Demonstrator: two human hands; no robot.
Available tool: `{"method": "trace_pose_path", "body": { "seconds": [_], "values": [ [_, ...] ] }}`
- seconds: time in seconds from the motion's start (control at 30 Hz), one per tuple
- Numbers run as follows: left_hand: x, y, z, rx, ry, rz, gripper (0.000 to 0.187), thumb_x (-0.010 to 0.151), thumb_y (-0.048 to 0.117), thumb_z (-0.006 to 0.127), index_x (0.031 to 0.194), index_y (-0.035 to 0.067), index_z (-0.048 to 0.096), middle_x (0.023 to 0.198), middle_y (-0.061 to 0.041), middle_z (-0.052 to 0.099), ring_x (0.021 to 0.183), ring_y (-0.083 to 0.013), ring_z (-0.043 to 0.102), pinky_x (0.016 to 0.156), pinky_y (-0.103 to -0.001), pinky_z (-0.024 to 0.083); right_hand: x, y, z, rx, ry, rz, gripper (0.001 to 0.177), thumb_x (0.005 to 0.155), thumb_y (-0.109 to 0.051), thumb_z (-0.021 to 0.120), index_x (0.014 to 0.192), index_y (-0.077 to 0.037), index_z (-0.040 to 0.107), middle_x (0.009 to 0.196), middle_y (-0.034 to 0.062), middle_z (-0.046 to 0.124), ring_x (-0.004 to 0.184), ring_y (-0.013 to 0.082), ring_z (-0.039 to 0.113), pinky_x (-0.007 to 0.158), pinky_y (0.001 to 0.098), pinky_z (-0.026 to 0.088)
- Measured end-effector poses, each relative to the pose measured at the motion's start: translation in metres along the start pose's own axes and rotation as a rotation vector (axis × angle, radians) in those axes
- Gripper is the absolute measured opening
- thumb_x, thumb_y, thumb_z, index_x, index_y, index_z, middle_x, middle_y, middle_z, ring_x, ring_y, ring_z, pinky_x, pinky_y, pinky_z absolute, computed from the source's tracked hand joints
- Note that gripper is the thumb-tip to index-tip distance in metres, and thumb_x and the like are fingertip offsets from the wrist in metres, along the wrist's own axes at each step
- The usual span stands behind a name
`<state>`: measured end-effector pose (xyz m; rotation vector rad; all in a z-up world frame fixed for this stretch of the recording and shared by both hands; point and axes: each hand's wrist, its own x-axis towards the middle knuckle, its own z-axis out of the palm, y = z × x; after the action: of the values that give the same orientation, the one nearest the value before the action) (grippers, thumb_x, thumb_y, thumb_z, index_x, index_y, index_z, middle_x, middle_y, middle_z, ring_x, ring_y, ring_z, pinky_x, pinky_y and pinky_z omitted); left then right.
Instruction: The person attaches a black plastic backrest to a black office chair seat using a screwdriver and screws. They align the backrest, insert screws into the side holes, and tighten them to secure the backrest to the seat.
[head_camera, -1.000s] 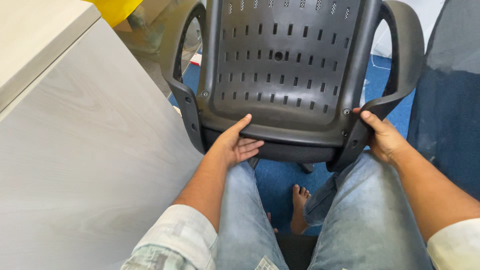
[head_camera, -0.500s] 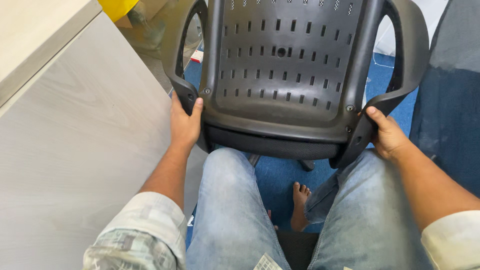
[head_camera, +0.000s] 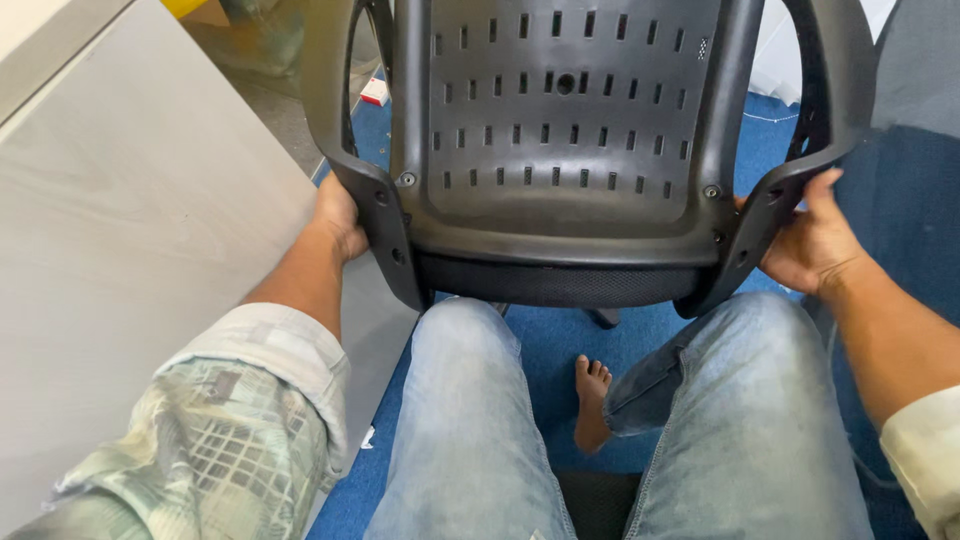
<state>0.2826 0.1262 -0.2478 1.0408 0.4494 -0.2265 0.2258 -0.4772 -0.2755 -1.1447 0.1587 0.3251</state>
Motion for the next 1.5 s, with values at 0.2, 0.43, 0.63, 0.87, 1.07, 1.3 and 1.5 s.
{"method": "trace_pose_path", "body": {
  "seconds": [0.2, 0.43, 0.63, 0.87, 1.07, 1.3, 1.5],
  "values": [
    [0.039, 0.008, -0.006, -0.005, -0.027, -0.042, 0.062, 0.089, 0.061, 0.038, 0.128, 0.016, 0.055, 0.127, -0.012, 0.067, 0.113, -0.0329, 0.066, 0.094, -0.057, 0.052, 0.012, -0.017, 0.006, 0.098, 0.147, -0.003, 0.134, 0.070, -0.103, 0.016, 0.159, -0.005, 0.038, 0.150, 0.0277, 0.050, 0.141, 0.0418, 0.049, 0.122, 0.0604, 0.038],
    [0.059, 0.007, -0.010, 0.020, -0.013, -0.030, 0.079, 0.089, 0.062, 0.029, 0.138, 0.008, 0.060, 0.123, -0.011, 0.076, 0.109, -0.0311, 0.070, 0.095, -0.054, 0.054, 0.038, -0.031, 0.037, -0.025, 0.221, 0.070, 0.104, 0.083, -0.083, 0.018, 0.160, -0.017, 0.039, 0.141, 0.0177, 0.062, 0.124, 0.0296, 0.060, 0.106, 0.0664, 0.041],
    [0.040, 0.008, -0.001, -0.014, -0.145, 0.017, 0.078, 0.092, 0.057, 0.029, 0.122, -0.001, 0.071, 0.112, -0.019, 0.076, 0.095, -0.0271, 0.075, 0.086, -0.042, 0.064, 0.044, -0.030, 0.026, -0.002, 0.205, -0.005, 0.107, 0.086, -0.080, 0.016, 0.159, -0.008, 0.046, 0.135, 0.0163, 0.063, 0.123, 0.0266, 0.061, 0.110, 0.0593, 0.045],
    [0.057, 0.004, -0.016, 0.013, -0.291, 0.257, 0.055, 0.106, 0.042, 0.043, 0.120, -0.003, 0.072, 0.097, -0.011, 0.076, 0.081, -0.0190, 0.069, 0.074, -0.033, 0.058, 0.066, -0.010, -0.035, 0.143, 0.205, -0.175, 0.114, 0.086, -0.090, 0.013, 0.148, -0.002, 0.051, 0.120, 0.0139, 0.063, 0.118, 0.0299, 0.061, 0.110, 0.0501, 0.049],
    [0.066, 0.017, -0.027, -0.198, -0.232, 0.238, 0.074, 0.098, 0.084, 0.040, 0.113, 0.014, 0.057, 0.104, -0.005, 0.066, 0.090, -0.0236, 0.062, 0.081, -0.044, 0.054, 0.053, -0.018, -0.021, 0.103, 0.035, -0.301, 0.116, 0.078, -0.097, 0.042, 0.166, -0.021, 0.041, 0.162, 0.0103, 0.042, 0.151, 0.0368, 0.037, 0.127, 0.0638, 0.030],
    [0.001, 0.016, 0.000, -0.053, -0.224, 0.340, 0.125, 0.067, 0.096, 0.040, 0.158, 0.011, 0.040, 0.161, -0.016, 0.042, 0.145, -0.0385, 0.044, 0.119, -0.059, 0.037, 0.034, -0.033, 0.027, 0.025, 0.048, -0.340, 0.119, 0.072, -0.097, 0.041, 0.163, -0.020, 0.040, 0.168, 0.0125, 0.031, 0.153, 0.0385, 0.032, 0.123, 0.0660, 0.027],
    [-0.011, 0.014, 0.005, -0.071, -0.234, 0.289, 0.133, 0.062, 0.098, 0.043, 0.158, 0.006, 0.034, 0.165, -0.017, 0.037, 0.150, -0.0383, 0.039, 0.122, -0.058, 0.033, 0.035, -0.043, 0.035, -0.004, -0.042, -0.349, 0.121, 0.075, -0.096, 0.040, 0.164, -0.016, 0.039, 0.170, 0.0148, 0.033, 0.153, 0.0408, 0.031, 0.126, 0.0624, 0.025]
  ]
}}
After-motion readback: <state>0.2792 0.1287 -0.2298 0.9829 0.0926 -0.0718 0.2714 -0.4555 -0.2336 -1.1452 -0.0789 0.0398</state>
